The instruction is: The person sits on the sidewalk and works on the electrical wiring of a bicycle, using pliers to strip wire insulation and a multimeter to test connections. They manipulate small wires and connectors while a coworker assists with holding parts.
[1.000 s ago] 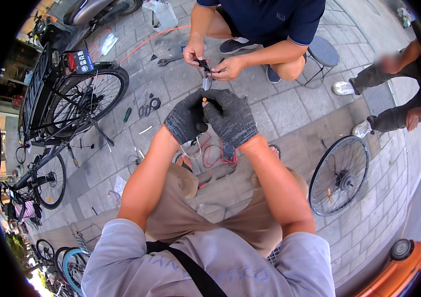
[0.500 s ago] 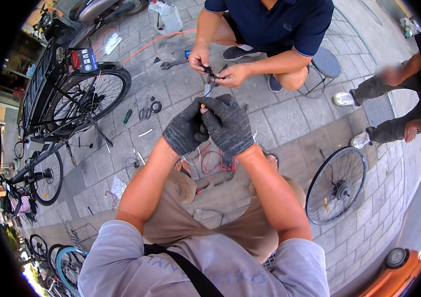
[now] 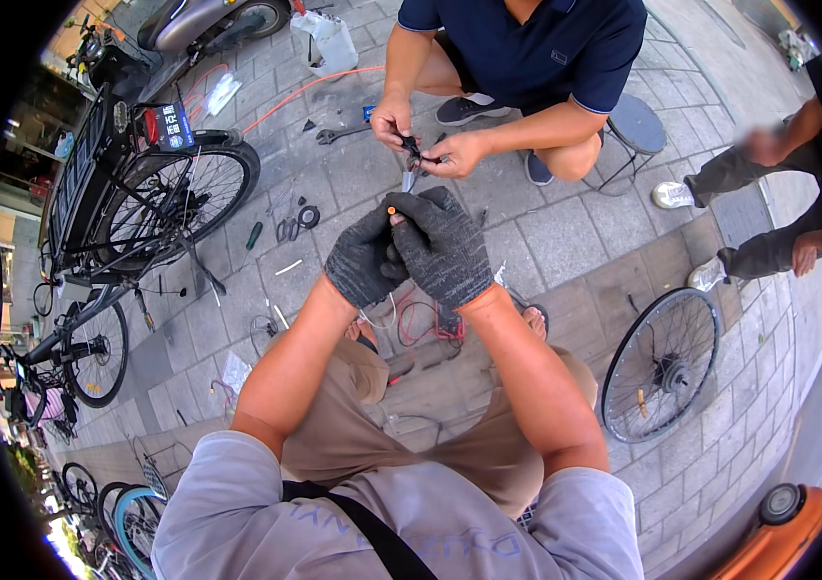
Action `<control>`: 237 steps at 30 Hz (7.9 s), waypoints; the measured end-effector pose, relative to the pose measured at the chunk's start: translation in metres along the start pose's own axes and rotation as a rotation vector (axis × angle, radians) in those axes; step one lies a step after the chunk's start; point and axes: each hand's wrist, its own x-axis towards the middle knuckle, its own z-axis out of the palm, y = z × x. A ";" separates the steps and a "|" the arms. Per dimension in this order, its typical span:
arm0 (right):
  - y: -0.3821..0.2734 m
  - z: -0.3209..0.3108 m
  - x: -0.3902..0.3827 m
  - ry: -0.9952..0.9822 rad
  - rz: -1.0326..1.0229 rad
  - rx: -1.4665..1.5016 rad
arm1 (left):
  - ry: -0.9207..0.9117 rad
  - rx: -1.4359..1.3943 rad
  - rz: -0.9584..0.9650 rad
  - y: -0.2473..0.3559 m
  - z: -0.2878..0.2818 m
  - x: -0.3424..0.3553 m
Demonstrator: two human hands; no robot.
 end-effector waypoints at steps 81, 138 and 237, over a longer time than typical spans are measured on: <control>0.002 0.008 -0.010 0.011 0.498 0.273 | 0.251 0.318 0.073 -0.005 -0.007 0.000; 0.210 0.243 -0.343 -0.224 1.624 -0.297 | 0.150 0.122 0.088 0.003 0.020 -0.016; 0.006 -0.001 0.005 -0.109 1.021 0.762 | 0.154 0.289 -0.051 0.037 0.005 0.003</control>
